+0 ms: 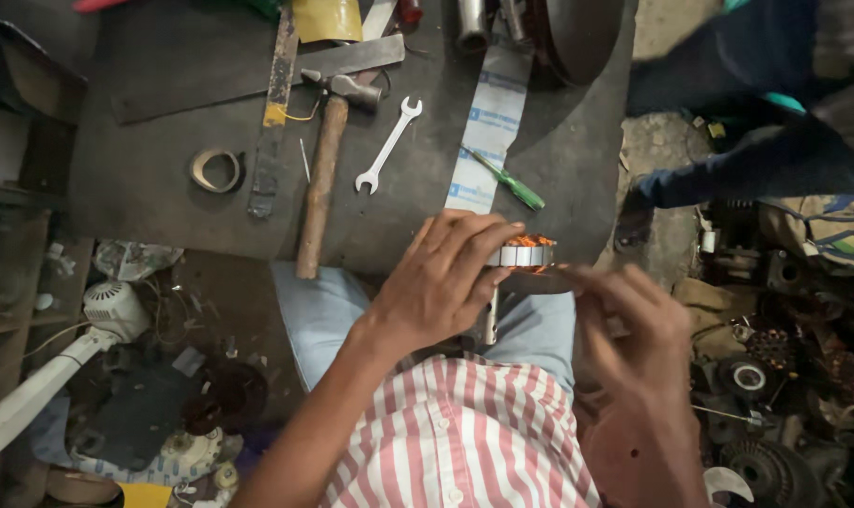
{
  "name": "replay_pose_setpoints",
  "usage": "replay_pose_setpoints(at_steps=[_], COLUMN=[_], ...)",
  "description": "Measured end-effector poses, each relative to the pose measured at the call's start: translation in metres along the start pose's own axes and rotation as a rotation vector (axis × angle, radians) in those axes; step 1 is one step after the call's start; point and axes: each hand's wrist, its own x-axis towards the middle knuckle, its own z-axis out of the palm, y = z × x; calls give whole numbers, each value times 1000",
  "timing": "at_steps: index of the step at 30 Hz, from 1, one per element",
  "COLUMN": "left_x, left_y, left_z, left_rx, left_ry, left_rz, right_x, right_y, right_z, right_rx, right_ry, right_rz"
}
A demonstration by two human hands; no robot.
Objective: The person sits and holds a cylindrical electrical component with copper windings, repeatedly adjusting and pressing the windings with their fingers. They rotate the component to access different sections while continuing to manipulate the copper coils.
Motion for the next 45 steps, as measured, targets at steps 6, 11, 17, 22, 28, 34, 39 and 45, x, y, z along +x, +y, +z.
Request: replay_pose_setpoints(at_steps=[6, 11, 17, 22, 28, 34, 39, 45], left_x=[-3, -3, -4, -5, -8, -5, 5, 10], left_y=[1, -3, -2, 0, 3, 9, 21, 26], left_z=[6, 12, 17, 14, 13, 13, 12, 12], left_rx=[-17, 23, 38, 14, -153, -418, -421, -542], left_ry=[12, 35, 11, -4, 23, -13, -57, -39], left_rz=[3, -9, 3, -5, -69, -281, -353, -380], right_x=[20, 33, 48, 57, 65, 67, 72, 76], right_y=[-19, -35, -40, -38, -33, -34, -36, -34], right_z=[-21, -25, -21, -13, -2, 4, 8, 5], right_rx=[-153, -179, -141, -148, -141, -173, -164, -203], right_ry=[72, 71, 54, 19, -26, 28, 74, 137], right_rz=[70, -32, -84, -85, -83, -98, -161, -239])
